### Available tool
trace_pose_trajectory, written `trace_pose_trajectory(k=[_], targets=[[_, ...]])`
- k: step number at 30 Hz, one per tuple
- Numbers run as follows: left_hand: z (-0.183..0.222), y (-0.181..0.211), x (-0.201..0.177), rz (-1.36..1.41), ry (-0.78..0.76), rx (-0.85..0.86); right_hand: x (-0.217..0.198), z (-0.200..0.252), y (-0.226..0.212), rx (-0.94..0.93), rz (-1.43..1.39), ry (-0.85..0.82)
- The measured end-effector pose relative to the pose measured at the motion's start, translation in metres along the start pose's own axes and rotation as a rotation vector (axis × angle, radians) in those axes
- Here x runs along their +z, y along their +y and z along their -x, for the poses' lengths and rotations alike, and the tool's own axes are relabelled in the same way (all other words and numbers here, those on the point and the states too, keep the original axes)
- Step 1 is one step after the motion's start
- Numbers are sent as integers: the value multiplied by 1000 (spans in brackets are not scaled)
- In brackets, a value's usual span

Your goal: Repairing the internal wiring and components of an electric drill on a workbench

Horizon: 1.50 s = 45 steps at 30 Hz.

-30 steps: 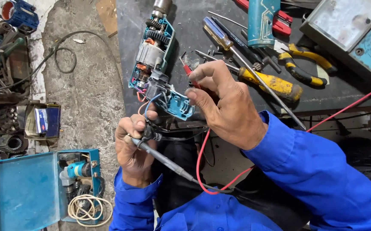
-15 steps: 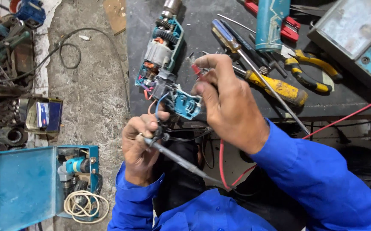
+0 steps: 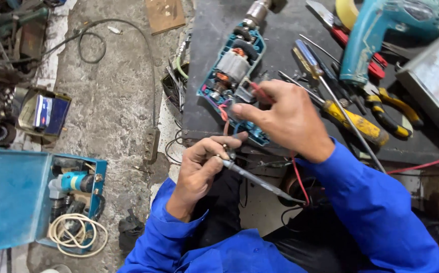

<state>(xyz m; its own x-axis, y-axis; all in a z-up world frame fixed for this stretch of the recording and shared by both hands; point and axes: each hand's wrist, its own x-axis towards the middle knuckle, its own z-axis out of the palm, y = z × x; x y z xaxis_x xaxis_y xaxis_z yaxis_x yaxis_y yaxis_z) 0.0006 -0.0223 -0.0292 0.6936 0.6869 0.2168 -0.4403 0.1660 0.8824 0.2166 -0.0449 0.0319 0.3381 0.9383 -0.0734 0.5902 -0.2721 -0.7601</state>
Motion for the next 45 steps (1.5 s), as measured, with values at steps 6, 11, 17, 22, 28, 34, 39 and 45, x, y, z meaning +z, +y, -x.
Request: trace_pose_trajectory(k=[6, 11, 17, 22, 28, 34, 39, 45], targets=[[4, 20, -2, -195, 68, -108, -18, 0, -7, 91, 122, -67], [-5, 29, 5, -317, 68, -120, -26, 1, 6, 72, 116, -51], [-23, 33, 15, -477, -12, -59, -45, 0, 14, 129, 139, -73], [-33, 29, 16, -561, -73, -46, -44, 0, 12, 155, 102, -78], [-36, 28, 22, -795, -108, 10, -38, -4, 12, 185, 46, -67], [-36, 26, 21, -879, -100, 54, -33, -1, 8, 130, 20, -40], [-32, 22, 20, -1015, -117, 121, -30, 2, 9, 96, 93, 22], [-33, 24, 18, -1016, -137, 57, -28, 0, 11, 124, 107, -5]])
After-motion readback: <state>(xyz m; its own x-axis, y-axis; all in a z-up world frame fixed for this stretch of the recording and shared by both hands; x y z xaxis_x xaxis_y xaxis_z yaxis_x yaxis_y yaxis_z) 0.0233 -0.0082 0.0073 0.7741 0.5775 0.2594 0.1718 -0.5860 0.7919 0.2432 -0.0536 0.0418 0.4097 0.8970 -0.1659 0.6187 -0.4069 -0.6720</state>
